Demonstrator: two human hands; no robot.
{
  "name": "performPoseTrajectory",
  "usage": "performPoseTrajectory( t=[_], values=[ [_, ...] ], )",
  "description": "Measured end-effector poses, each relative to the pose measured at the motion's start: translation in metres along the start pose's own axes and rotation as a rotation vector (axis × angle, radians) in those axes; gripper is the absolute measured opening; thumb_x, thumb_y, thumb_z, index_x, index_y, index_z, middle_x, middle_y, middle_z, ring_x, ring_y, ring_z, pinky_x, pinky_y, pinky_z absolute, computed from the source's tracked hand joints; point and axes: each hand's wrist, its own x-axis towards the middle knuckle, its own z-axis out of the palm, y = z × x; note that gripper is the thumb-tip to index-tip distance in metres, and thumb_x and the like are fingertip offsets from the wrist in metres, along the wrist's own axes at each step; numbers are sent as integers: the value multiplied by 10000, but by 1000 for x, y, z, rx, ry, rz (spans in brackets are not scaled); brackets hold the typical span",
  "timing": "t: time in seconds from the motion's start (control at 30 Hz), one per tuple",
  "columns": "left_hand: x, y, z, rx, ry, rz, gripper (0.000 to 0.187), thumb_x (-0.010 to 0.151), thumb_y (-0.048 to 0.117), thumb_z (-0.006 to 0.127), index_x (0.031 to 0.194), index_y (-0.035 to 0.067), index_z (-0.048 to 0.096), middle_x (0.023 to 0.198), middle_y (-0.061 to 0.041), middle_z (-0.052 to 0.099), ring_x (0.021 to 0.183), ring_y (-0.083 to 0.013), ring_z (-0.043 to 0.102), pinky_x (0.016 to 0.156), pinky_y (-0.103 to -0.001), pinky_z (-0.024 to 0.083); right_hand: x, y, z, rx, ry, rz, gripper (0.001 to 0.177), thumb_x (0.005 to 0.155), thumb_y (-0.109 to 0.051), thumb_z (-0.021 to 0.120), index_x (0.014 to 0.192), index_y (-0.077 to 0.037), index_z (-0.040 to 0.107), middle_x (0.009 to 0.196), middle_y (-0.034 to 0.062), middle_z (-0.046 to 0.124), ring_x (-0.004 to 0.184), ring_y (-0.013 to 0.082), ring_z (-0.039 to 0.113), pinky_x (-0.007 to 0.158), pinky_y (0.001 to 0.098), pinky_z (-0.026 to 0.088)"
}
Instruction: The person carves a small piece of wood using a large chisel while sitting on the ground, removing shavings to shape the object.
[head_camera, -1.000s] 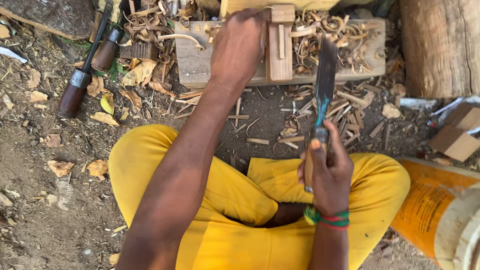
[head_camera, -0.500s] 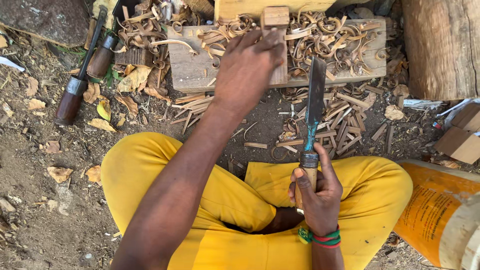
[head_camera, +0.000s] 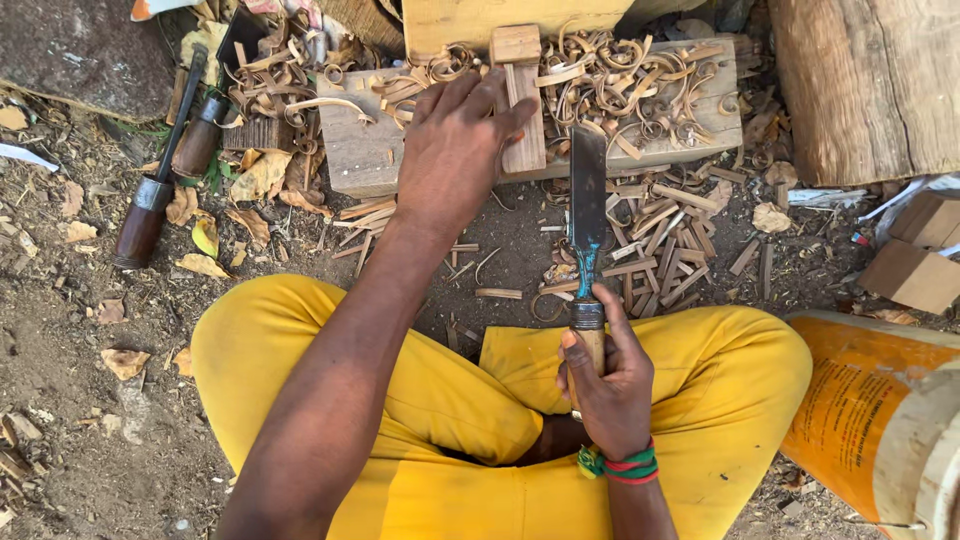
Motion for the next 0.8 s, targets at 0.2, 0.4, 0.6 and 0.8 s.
performPoseTrajectory(
  t=[0.2,0.4,0.6,0.8],
  values=[
    [0,-6,15,-9,-43,12,261,909,207,734,1164,186,784,1237,-87,742,1169,-255,687,1084,-486,475,-1,-5,0,-42,4,19,637,959,-138,669,1542,-32,434,744,15,628,556,64,590,442,238,466],
    [0,-11,20,-194,-110,-79,245,967,162,726,1210,157,760,1287,-112,720,1139,-298,693,998,-460,556,0,-3,1,-54,-1,17,637,964,-148,672,1545,-31,437,743,13,628,560,61,587,453,238,474],
    [-1,-13,16,-78,-79,-21,336,943,74,705,1264,164,749,1312,-74,720,1168,-243,697,1098,-469,497,-3,-7,4,-196,11,-21,630,957,-124,679,1543,-55,456,770,-12,626,597,34,567,504,223,490],
    [-4,-6,3,-39,1,-61,311,947,292,726,1242,201,757,1292,-6,720,1185,-227,642,1139,-499,375,-6,-12,11,-583,6,-167,581,965,-126,692,1509,-46,507,742,92,590,623,110,496,573,300,480]
  ],
)
